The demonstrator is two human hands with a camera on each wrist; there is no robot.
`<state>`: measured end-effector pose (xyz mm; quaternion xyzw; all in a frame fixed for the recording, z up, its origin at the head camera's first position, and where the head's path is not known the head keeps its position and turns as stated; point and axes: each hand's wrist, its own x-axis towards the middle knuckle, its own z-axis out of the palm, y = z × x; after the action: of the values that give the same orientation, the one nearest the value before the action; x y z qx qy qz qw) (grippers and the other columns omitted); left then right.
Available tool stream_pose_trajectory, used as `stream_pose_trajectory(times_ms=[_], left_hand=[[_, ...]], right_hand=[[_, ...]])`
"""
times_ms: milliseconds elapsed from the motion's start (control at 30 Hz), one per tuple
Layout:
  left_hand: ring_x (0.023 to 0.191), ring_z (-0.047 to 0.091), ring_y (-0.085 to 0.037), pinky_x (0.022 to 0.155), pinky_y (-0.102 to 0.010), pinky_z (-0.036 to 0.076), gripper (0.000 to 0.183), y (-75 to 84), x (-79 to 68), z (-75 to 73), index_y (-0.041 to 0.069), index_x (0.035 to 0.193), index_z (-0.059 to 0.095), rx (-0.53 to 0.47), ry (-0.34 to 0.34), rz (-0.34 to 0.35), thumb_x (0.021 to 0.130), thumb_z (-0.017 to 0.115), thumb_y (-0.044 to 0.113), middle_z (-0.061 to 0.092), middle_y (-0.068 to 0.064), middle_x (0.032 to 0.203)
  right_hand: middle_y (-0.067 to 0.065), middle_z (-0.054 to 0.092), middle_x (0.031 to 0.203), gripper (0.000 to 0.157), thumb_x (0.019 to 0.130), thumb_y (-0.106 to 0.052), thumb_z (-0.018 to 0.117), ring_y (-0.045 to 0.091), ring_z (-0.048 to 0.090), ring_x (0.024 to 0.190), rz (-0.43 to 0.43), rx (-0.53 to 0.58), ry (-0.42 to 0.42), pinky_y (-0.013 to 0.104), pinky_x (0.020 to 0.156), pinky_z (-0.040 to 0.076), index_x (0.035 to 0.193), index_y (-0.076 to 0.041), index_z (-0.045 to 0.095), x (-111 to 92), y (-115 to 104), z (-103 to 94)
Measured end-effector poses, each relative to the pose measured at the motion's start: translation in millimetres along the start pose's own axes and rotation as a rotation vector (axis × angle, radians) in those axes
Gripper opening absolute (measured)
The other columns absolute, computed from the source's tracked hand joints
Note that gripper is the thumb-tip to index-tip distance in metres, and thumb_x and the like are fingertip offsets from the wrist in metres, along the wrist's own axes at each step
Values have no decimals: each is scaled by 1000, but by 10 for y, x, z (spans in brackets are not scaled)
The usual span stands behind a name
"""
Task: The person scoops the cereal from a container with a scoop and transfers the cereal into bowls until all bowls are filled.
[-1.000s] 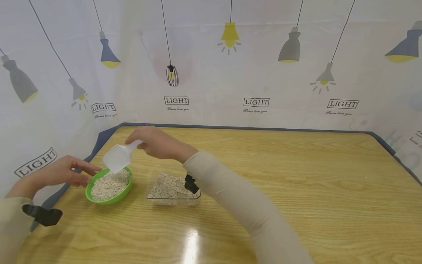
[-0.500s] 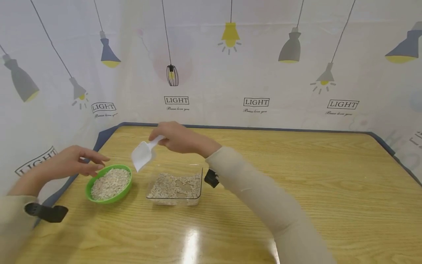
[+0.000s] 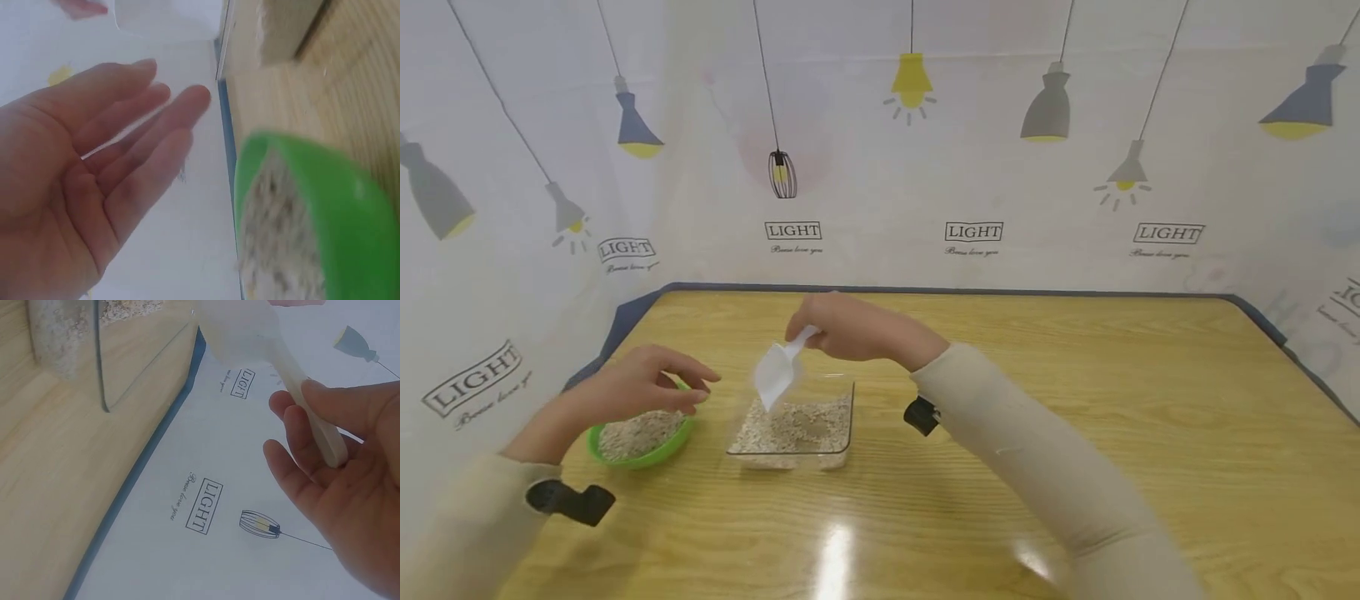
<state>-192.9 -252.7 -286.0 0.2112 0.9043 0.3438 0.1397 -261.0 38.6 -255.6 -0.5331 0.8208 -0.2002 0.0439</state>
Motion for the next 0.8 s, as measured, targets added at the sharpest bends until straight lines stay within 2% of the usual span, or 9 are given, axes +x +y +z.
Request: stream_pose_trajectory(times_ms=[233,400,600,800], left_hand=[[71,66,-15,70,-34,54,30,108,109,193,-4,115,63,54,-25,-19,87,65,9,69,-10,92],[77,66,-18,71,-34,54,33,103,121,255,-5,115,62,33,-46,-27,86,66,8,67,-14,98],[92,63,-26,75,-34,54,29,90,119,330,-2,110,66,56,-22,-10,83,69,8,65,-13,104],[88,64,-24,72,-33,54,29,94,116,368,-3,109,67,32,-13,-36,82,70,9,65,-15,105]], right_hand=[[11,64,102,22,87,6,59,23,59,96,5,-21,-60,28,85,48,106,1,67,-124,67,72],[10,64,103,22,87,6,59,23,60,97,22,-10,-84,27,84,49,107,1,67,-191,66,118],[11,64,104,23,86,6,59,23,60,98,14,6,-98,26,84,49,107,2,67,-228,93,217],[12,65,105,23,85,4,62,23,61,98,6,16,-90,25,83,50,108,2,67,-217,118,291]])
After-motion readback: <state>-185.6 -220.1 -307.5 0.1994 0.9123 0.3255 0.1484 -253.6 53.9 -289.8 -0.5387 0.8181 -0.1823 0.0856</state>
